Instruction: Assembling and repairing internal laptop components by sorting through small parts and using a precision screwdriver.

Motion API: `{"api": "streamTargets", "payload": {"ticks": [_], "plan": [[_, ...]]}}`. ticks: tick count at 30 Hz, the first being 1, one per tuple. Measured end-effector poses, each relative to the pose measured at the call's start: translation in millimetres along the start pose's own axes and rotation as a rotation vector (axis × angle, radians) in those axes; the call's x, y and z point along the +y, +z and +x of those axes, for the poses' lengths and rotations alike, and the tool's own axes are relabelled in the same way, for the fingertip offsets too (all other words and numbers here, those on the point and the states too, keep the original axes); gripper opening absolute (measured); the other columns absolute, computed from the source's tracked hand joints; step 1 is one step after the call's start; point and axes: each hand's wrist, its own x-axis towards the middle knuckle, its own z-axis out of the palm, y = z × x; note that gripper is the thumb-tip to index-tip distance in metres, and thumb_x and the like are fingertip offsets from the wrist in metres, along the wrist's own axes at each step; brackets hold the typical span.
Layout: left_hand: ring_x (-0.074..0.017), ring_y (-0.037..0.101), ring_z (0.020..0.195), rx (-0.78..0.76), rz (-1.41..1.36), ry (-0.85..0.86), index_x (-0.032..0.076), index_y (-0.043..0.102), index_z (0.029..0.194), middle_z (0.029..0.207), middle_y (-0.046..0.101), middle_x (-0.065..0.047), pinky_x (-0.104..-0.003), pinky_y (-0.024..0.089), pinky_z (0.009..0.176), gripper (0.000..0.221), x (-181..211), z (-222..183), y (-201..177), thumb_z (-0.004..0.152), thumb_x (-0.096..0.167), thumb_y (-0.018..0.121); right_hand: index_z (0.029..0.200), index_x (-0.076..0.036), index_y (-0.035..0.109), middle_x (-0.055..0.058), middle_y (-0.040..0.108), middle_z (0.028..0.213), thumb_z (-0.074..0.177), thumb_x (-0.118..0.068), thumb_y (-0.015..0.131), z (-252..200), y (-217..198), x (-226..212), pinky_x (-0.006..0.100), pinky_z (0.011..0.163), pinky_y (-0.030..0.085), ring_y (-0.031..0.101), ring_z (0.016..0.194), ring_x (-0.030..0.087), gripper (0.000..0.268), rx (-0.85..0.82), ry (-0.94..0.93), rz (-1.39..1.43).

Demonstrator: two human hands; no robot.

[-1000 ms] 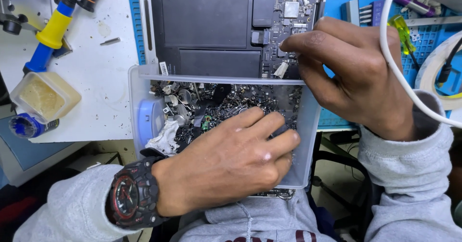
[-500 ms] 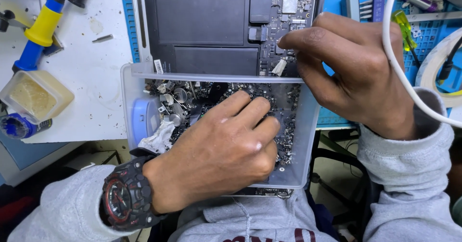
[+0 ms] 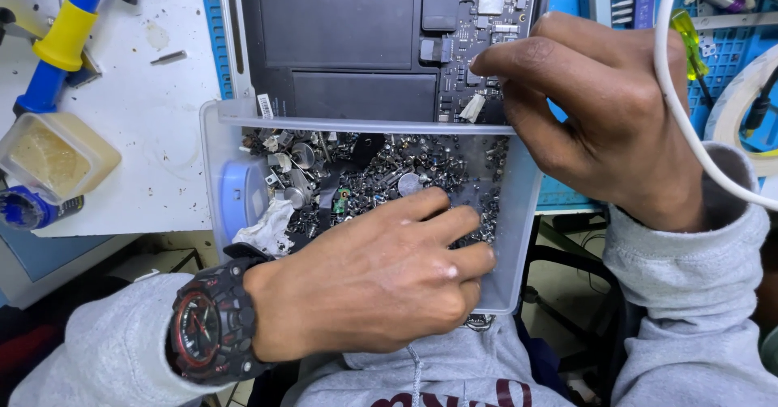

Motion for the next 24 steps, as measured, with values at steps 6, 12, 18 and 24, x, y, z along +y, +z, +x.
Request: {"api": "streamTargets", "payload": {"ticks": [6, 12, 18, 24], "plan": [[-0.0234, 0.054, 0.075, 0.008, 0.094, -0.033, 0.022, 0.062, 0.057, 0.07, 0.06, 0.002, -0.039, 0.043, 0.075, 0.04, -3, 0, 2, 0.095, 0.009, 0.069, 0.114, 0.014, 0.073, 0.019, 0.058, 0.082, 0.105, 0.025, 0.061, 1, -1, -3, 0.042, 0.059, 0.033, 0.052, 0.066, 0.03, 0.018, 0.001, 0.017, 0.028], [-0.0221, 0.053, 0.073, -0.059, 0.085, -0.048, 0.019, 0.06, 0.054, 0.064, 0.061, 0.004, -0.039, 0.042, 0.075, 0.041, -9, -1, -3, 0.093, 0.014, 0.07, 0.115, 0.014, 0.073, 0.02, 0.062, 0.085, 0.104, 0.023, 0.06, 1, -2, -1, 0.041, 0.059, 0.037, 0.056, 0.068, 0.03, 0.019, -0.003, -0.009, 0.018], [-0.0241, 0.054, 0.067, -0.014, 0.07, -0.056, 0.017, 0.06, 0.057, 0.062, 0.059, 0.001, -0.04, 0.04, 0.071, 0.038, -12, -3, -2, 0.093, 0.008, 0.066, 0.115, 0.013, 0.073, 0.018, 0.058, 0.082, 0.103, 0.023, 0.062, 0, -1, 0, 0.041, 0.057, 0.033, 0.05, 0.064, 0.029, 0.019, -0.002, 0.007, 0.015], [-0.024, 0.05, 0.06, 0.018, 0.011, -0.038, 0.014, 0.056, 0.057, 0.059, 0.055, -0.001, -0.04, 0.039, 0.07, 0.04, -12, -4, -2, 0.093, 0.0, 0.066, 0.115, 0.012, 0.075, 0.017, 0.058, 0.081, 0.104, 0.022, 0.062, -2, 0, 1, 0.041, 0.057, 0.033, 0.05, 0.063, 0.028, 0.02, -0.004, 0.007, -0.002]]}}
